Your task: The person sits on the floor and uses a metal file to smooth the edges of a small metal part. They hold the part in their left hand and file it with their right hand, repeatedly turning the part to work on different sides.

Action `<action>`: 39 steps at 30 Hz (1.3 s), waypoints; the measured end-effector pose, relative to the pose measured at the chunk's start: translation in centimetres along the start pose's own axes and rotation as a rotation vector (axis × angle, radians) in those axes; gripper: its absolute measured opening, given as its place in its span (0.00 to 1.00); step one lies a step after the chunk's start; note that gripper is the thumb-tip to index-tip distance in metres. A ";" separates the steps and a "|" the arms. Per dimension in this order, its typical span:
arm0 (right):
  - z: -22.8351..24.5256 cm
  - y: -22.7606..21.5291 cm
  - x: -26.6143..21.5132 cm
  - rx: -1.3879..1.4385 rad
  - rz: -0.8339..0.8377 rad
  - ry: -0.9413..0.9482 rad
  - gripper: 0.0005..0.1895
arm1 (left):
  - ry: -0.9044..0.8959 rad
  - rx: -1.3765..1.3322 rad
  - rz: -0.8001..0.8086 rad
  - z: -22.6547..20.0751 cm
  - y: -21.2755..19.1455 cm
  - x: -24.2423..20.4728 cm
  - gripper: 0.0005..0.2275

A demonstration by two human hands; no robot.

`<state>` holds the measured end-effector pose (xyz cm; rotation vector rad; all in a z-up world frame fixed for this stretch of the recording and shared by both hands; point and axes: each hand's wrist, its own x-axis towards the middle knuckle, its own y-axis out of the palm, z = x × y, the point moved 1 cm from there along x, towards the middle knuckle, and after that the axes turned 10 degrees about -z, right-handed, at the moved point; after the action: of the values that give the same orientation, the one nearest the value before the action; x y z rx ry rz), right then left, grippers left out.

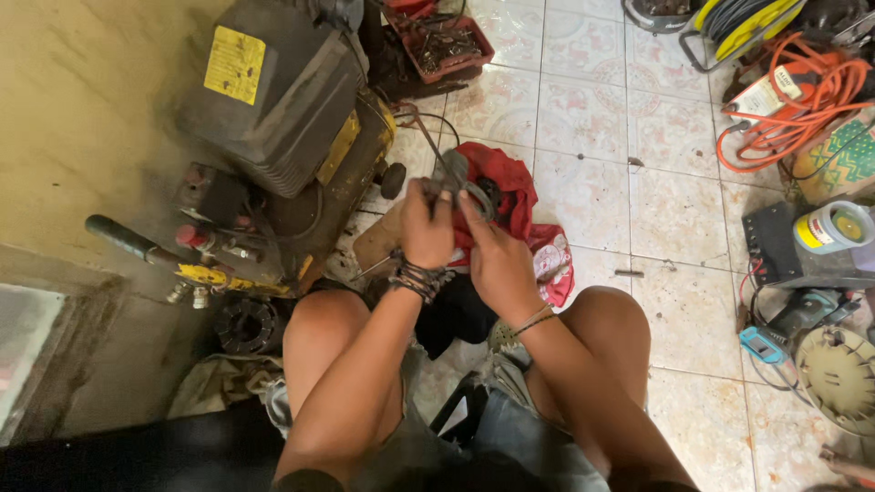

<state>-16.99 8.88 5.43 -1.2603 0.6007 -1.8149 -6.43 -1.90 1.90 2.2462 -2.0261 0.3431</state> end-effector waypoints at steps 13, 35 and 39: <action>-0.5 -0.1 0.4 0.089 0.033 0.064 0.40 | 0.058 0.085 0.002 0.7 1.0 -0.8 0.04; 2.2 0.6 1.3 0.060 0.070 -0.012 0.40 | 0.028 0.079 -0.005 2.1 -1.6 -1.3 0.04; 3.1 1.6 -0.3 0.099 0.098 -0.034 0.39 | -0.016 0.031 -0.119 0.0 -4.4 -0.1 0.03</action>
<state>-13.55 8.49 5.27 -1.1726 0.5381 -1.7180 -2.13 -1.31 2.24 2.3819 -1.8970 0.3496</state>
